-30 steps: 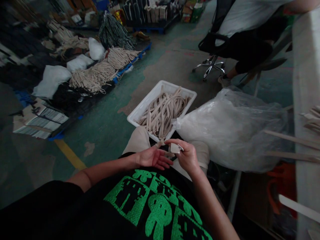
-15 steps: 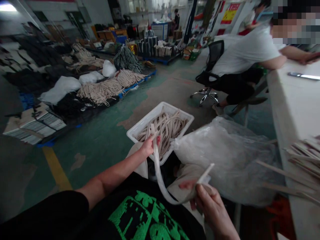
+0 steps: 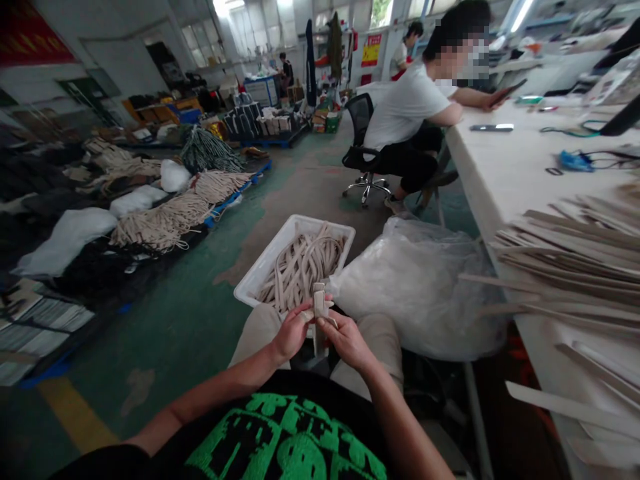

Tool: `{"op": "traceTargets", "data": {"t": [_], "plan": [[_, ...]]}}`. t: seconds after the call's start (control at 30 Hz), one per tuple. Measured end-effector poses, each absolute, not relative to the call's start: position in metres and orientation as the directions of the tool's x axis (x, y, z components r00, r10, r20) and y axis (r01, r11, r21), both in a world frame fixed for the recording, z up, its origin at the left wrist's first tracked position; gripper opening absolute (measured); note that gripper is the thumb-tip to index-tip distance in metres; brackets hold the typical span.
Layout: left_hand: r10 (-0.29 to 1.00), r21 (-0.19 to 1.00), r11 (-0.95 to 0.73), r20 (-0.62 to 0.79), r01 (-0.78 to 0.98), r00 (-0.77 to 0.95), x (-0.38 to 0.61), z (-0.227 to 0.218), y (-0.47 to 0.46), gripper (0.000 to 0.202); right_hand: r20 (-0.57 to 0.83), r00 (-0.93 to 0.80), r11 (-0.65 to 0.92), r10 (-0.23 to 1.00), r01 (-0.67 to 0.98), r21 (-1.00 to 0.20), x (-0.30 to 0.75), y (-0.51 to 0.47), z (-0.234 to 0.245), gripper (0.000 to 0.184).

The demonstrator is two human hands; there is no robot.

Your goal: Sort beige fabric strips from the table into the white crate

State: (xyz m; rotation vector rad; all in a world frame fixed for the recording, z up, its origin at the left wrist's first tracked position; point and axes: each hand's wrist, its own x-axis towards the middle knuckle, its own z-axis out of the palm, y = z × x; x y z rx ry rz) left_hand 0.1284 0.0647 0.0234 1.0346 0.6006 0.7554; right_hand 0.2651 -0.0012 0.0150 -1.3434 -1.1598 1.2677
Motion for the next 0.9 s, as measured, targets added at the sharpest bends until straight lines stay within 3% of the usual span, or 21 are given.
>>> {"op": "traceTargets", "data": {"t": [0.1,0.27,0.43,0.57,0.67,0.77,0.9], "plan": [[0.763,0.951,0.238,-0.058,-0.196,0.644,0.122,0.036,0.065,0.041,-0.112,0.020,-0.113,0.994,0.104,-0.988,0.266,-0.006,0.018,0.060],[0.801,0.984,0.165,-0.094,-0.066,0.591,0.114,0.053,0.076,0.042,-0.051,0.019,-0.055,0.998,0.367,-0.929,0.260,-0.008,0.016,0.045],[0.838,0.945,0.289,-0.173,-0.152,0.518,0.111,0.056,0.091,0.045,-0.005,-0.054,0.017,0.999,0.401,-0.916,0.247,-0.008,0.003,0.045],[0.888,0.954,0.210,-0.094,-0.214,0.451,0.109,0.066,0.103,0.043,0.039,-0.098,0.082,0.994,0.485,-0.871,0.241,-0.009,-0.015,0.044],[0.910,0.963,0.148,-0.044,-0.225,0.412,0.105,0.072,0.111,0.043,-0.006,-0.107,0.055,0.994,0.549,-0.834,0.236,-0.011,-0.028,0.050],[0.925,0.977,0.085,-0.004,-0.196,0.380,0.096,0.074,0.122,0.044,-0.081,-0.106,-0.020,0.991,0.484,-0.875,0.234,-0.019,-0.039,0.052],[0.839,0.978,-0.167,0.075,0.125,0.538,0.085,0.072,0.147,0.033,-0.138,0.119,-0.167,0.983,0.280,-0.945,0.252,-0.040,-0.054,0.049]]}}
